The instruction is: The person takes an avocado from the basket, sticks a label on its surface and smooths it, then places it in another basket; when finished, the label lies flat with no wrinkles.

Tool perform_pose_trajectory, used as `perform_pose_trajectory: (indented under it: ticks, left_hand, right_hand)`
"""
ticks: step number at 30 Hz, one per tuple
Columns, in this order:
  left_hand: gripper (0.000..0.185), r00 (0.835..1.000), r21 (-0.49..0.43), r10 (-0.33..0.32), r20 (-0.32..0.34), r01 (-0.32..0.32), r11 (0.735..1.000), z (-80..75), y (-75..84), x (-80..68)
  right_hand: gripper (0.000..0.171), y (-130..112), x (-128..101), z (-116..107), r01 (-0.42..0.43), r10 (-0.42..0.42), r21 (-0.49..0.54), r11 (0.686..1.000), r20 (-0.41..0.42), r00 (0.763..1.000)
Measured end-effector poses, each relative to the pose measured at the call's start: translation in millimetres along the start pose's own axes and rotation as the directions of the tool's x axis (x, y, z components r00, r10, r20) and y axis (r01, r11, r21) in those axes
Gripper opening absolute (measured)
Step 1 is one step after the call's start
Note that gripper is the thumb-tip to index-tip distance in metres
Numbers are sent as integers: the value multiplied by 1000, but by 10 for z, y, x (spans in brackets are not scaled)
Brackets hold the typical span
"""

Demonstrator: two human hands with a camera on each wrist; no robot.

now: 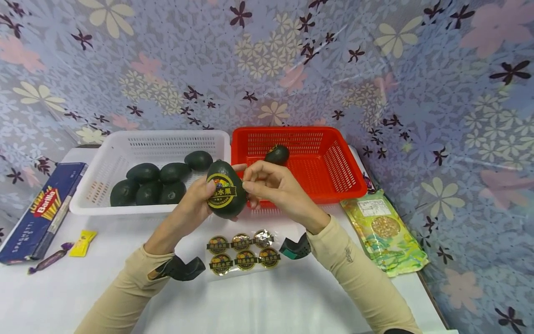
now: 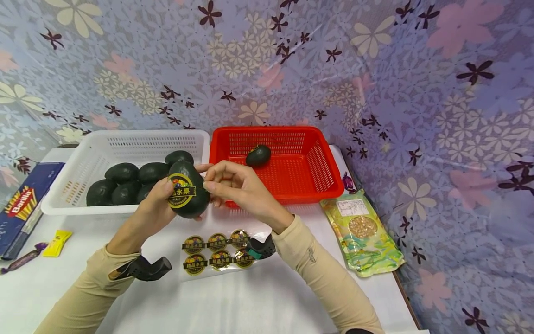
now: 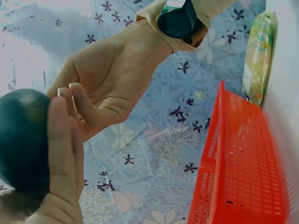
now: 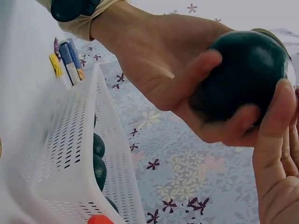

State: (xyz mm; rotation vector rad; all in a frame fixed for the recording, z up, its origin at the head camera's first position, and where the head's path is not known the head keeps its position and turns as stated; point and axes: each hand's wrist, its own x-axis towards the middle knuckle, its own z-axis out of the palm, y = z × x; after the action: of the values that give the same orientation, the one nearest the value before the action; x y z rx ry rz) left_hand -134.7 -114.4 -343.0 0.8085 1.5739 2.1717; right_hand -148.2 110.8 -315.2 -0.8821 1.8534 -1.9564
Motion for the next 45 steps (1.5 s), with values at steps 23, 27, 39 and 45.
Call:
perform_pose_trajectory:
  ticks: [23, 27, 39, 45]
  left_hand:
    - [68, 1000, 11, -3, 26, 3, 1000, 26, 27, -11]
    - [72, 999, -11, 13, 45, -12, 1000, 37, 34, 0]
    - [74, 994, -64, 34, 108, -27, 998, 49, 29, 10]
    - [71, 993, -81, 19, 117, -10, 997, 44, 29, -2]
  right_hand:
    - [13, -30, -55, 110, 342, -385, -317, 884, -82, 919]
    - [15, -55, -76, 139, 376, -426, -354, 856, -73, 902]
    - [14, -48, -124, 193, 345, -376, -310, 886, -45, 926]
    - [14, -42, -110, 182, 309, -320, -227, 923, -12, 947]
